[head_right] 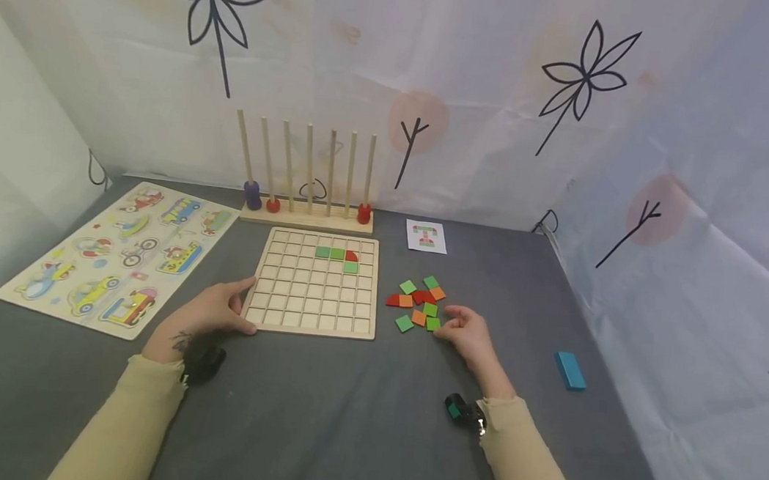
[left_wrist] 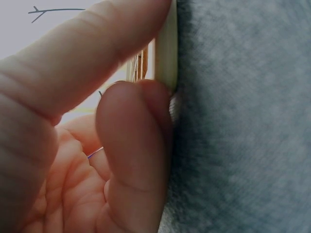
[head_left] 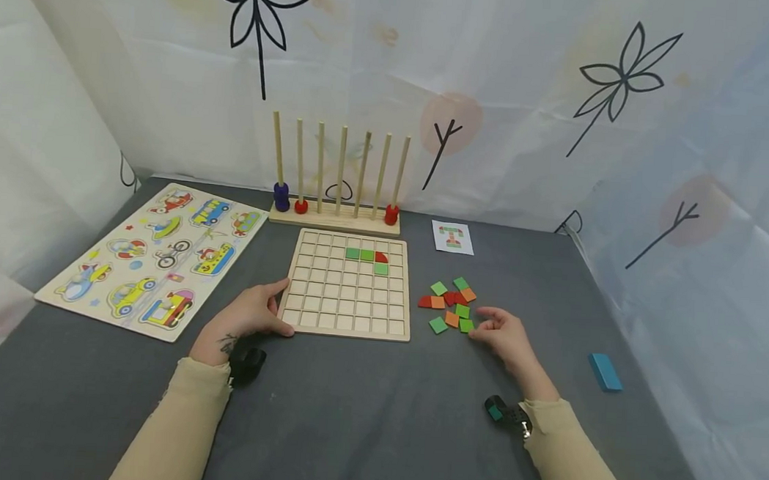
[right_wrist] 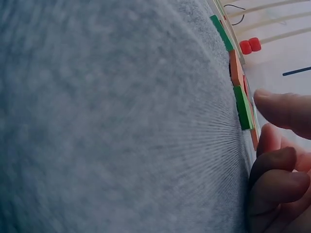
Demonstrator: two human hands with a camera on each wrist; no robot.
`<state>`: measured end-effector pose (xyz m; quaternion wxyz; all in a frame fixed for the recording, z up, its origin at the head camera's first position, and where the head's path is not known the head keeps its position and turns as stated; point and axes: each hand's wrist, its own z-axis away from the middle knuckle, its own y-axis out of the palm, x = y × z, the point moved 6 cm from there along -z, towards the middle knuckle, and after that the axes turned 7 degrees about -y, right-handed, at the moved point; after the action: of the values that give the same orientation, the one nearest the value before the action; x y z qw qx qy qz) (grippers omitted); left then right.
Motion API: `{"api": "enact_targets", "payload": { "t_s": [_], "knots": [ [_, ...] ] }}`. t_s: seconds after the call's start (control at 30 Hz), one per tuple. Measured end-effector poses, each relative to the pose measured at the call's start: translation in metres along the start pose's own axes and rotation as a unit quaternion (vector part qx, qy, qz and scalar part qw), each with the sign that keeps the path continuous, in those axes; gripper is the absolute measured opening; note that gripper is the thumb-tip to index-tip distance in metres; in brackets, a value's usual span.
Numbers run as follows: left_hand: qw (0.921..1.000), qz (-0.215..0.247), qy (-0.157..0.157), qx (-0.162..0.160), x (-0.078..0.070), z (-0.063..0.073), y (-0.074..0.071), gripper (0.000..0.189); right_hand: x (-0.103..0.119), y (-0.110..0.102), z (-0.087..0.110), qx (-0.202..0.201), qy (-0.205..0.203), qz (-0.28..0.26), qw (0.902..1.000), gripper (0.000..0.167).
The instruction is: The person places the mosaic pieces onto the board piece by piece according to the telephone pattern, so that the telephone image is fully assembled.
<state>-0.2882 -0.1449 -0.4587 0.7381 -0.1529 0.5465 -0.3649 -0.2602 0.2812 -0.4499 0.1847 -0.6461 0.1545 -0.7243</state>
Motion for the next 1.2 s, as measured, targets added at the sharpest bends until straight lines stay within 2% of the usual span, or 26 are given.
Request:
{"api": "enact_targets", "payload": {
  "t_s": [0.27,0.7,0.87,1.0,1.2],
  "knots": [
    [1.0000,-0.006,-0.008,0.000,0.000,0.001,-0.001,0.103,0.001,0.004,-0.003,0.011,0.007,0.092,0.9957,0.055],
    [1.0000,0.000,-0.006,-0.001,-0.001,0.001,0.000,0.103,0.003,0.005,-0.002,-0.002,0.006,0.119,0.9929,0.033],
    [1.0000,-0.003,-0.004,-0.003,-0.002,0.002,0.000,0.102,0.010,0.002,-0.002,0.003,-0.008,0.093,0.9956,0.032],
    [1.0000,-0.005,-0.001,-0.008,-0.002,0.003,-0.001,0.101,0.022,0.000,-0.006,0.001,-0.011,0.052,0.9986,0.035],
    [0.9999,-0.002,-0.006,-0.009,-0.003,0.004,0.000,0.101,0.052,0.017,-0.018,0.011,-0.044,-0.061,0.9971,0.036]
  ]
}}
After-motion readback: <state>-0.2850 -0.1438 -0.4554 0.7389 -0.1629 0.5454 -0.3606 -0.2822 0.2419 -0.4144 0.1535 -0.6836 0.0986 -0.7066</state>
